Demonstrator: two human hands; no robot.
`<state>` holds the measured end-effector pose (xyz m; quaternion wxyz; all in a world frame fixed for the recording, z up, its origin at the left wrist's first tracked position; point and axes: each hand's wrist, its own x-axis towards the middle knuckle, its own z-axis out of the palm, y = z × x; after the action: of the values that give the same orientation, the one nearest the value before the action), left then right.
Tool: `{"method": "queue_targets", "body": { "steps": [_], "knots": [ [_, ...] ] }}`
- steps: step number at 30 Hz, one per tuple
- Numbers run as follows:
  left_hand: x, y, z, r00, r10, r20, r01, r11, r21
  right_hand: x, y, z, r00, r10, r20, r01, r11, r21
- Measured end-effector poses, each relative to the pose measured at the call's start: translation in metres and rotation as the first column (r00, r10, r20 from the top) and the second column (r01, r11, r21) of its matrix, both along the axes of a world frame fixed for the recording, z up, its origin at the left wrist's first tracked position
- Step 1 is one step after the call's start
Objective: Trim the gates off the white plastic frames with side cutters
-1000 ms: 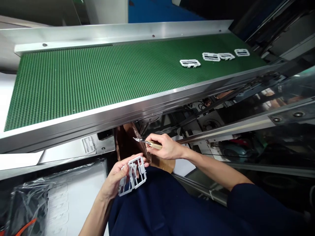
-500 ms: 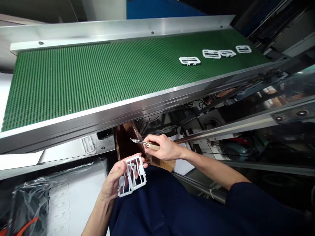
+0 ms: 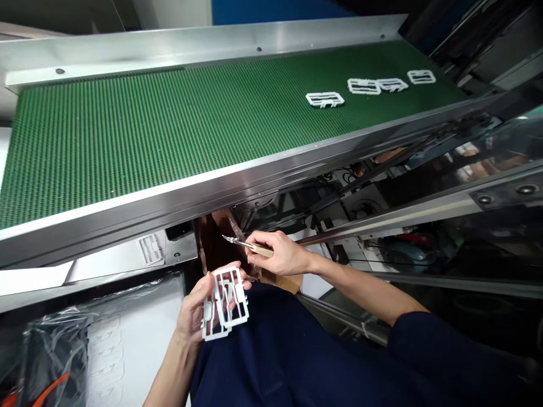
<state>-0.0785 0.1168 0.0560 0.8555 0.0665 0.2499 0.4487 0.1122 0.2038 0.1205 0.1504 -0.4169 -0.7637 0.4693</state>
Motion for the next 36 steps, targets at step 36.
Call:
{"method": "queue_targets", "body": {
  "steps": [36],
  "knots": [
    [0.005,0.004,0.014,0.997,0.056,-0.049,-0.061,0.994,-0.093,-0.010,-0.003,-0.002,0.978,-0.114,-0.173,0.075,0.973,-0.218]
  ]
}}
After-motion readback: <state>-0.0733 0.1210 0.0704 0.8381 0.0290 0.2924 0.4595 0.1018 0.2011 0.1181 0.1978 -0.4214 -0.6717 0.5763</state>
